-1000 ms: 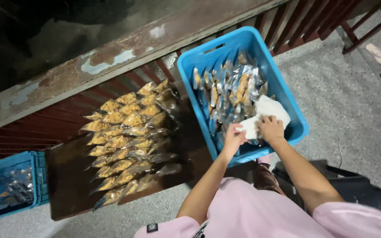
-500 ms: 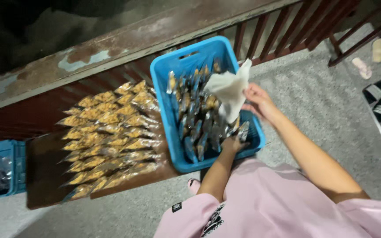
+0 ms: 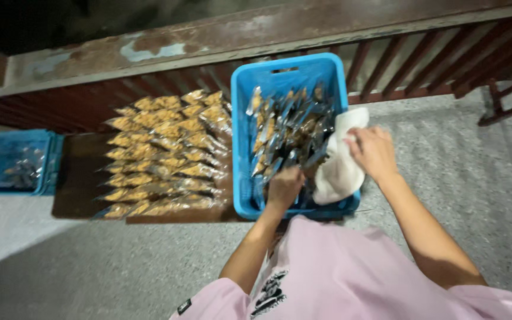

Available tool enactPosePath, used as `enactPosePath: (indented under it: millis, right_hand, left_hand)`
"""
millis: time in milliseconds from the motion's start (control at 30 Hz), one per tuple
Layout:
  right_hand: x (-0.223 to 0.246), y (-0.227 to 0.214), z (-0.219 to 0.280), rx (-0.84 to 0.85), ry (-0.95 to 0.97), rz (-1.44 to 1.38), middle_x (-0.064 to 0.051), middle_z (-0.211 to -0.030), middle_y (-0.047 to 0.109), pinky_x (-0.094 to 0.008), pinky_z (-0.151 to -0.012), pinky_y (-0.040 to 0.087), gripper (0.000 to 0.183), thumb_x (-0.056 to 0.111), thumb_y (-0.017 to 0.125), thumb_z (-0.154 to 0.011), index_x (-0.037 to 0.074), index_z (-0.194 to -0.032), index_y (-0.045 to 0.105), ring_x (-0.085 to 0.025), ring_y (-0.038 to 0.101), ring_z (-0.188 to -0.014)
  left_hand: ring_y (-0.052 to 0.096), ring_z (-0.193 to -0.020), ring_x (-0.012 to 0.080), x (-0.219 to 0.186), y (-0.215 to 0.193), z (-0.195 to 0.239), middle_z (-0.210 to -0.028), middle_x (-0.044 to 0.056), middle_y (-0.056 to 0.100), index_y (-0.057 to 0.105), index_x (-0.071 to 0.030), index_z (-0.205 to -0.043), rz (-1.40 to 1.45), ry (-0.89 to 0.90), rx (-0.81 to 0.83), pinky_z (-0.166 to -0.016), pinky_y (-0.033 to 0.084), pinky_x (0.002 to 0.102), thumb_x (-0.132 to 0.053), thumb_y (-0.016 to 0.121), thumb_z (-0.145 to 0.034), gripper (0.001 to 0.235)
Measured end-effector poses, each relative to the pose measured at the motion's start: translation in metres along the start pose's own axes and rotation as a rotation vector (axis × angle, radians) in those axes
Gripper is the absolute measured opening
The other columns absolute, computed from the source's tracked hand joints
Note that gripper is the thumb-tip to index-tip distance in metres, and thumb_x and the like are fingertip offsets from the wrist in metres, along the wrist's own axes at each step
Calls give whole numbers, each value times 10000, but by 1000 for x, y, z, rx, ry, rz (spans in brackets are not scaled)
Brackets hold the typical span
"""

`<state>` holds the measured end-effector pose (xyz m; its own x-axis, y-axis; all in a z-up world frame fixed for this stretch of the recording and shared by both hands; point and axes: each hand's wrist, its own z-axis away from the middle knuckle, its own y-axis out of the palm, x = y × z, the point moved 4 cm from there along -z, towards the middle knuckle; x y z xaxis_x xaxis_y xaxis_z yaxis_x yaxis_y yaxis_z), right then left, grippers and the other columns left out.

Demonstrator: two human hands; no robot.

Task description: The person wipes individual sealed bags of food with a white cloth and places them into a blue crate.

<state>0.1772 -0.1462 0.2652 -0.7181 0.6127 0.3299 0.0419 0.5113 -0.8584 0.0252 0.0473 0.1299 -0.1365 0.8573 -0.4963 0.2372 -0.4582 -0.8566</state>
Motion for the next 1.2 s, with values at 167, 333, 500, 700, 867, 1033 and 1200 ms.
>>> enactPosePath:
  millis: [167, 333, 500, 700, 867, 1033, 1200]
  right_hand:
    - [12, 14, -6, 163, 48, 156, -169, -803, 689, -489, -704, 541, 261, 184, 669, -875, 166, -1124, 746, -370, 670, -757]
    - [59, 26, -7, 344, -158, 147, -134, -805, 709, -479, -592, 545, 482, 60, 622, -800, 114, -1275, 685, -346, 692, -696]
    - [84, -20, -26, 74, -202, 11, -117, -859, 726, -472, -671, 565, 446, 65, 625, -812, 135, -1248, 687, -338, 702, -784]
    - [56, -19, -39, 134, 538, -1651, -197, -1278, 660, -377, -939, 548, 387, 47, 566, -1056, -58, -1428, 589, -242, 674, -1081]
    - [59, -19, -42, 264, 544, -2130, -219, -1377, 633, -361, -939, 596, 696, -81, 446, -795, -74, -1491, 471, -269, 706, -1123]
    - [20, 20, -51, 205, 488, -1837, -141, -1231, 679, -290, -773, 549, 663, -107, 514, -917, -23, -1574, 510, -171, 658, -955]
    - [-12, 45, -39, 335, 564, -1264, -47, -1076, 702, -246, -670, 452, 530, -56, 591, -935, 28, -1453, 663, -106, 578, -815]
  left_hand:
    - [728, -1088, 344, -40, -151, -9, -1198, 157, 721, 580, -30, -1020, 200, 401, -463, -1032, 580, 500, 1, 642, -950, 99]
    - [729, -1018, 356, -40, -201, -33, -1156, 173, 715, 590, -3, -1065, 243, 375, -602, -874, 597, 407, 63, 624, -935, 150]
    - [747, -998, 318, -13, -189, -51, -1154, 180, 744, 573, 9, -1121, 473, 81, -609, -854, 597, 376, 101, 490, -864, 285]
    - [639, -819, 255, 39, -102, -88, -889, 169, 663, 574, -6, -1040, 693, -455, -593, -757, 519, 355, -106, 665, -1039, 135]
    - [680, -893, 133, 47, -58, -132, -992, 44, 677, 581, -23, -1076, 1143, -261, -672, -779, 548, 298, -155, 659, -956, 195]
    - [595, -807, 131, 29, -23, -154, -918, 57, 675, 678, -11, -988, 1307, -430, -427, -726, 495, 287, -213, 607, -1050, 223]
    - [590, -787, 120, 21, 0, -140, -889, 11, 634, 656, -65, -946, 1416, -625, -234, -698, 550, 333, -307, 552, -1053, 285]
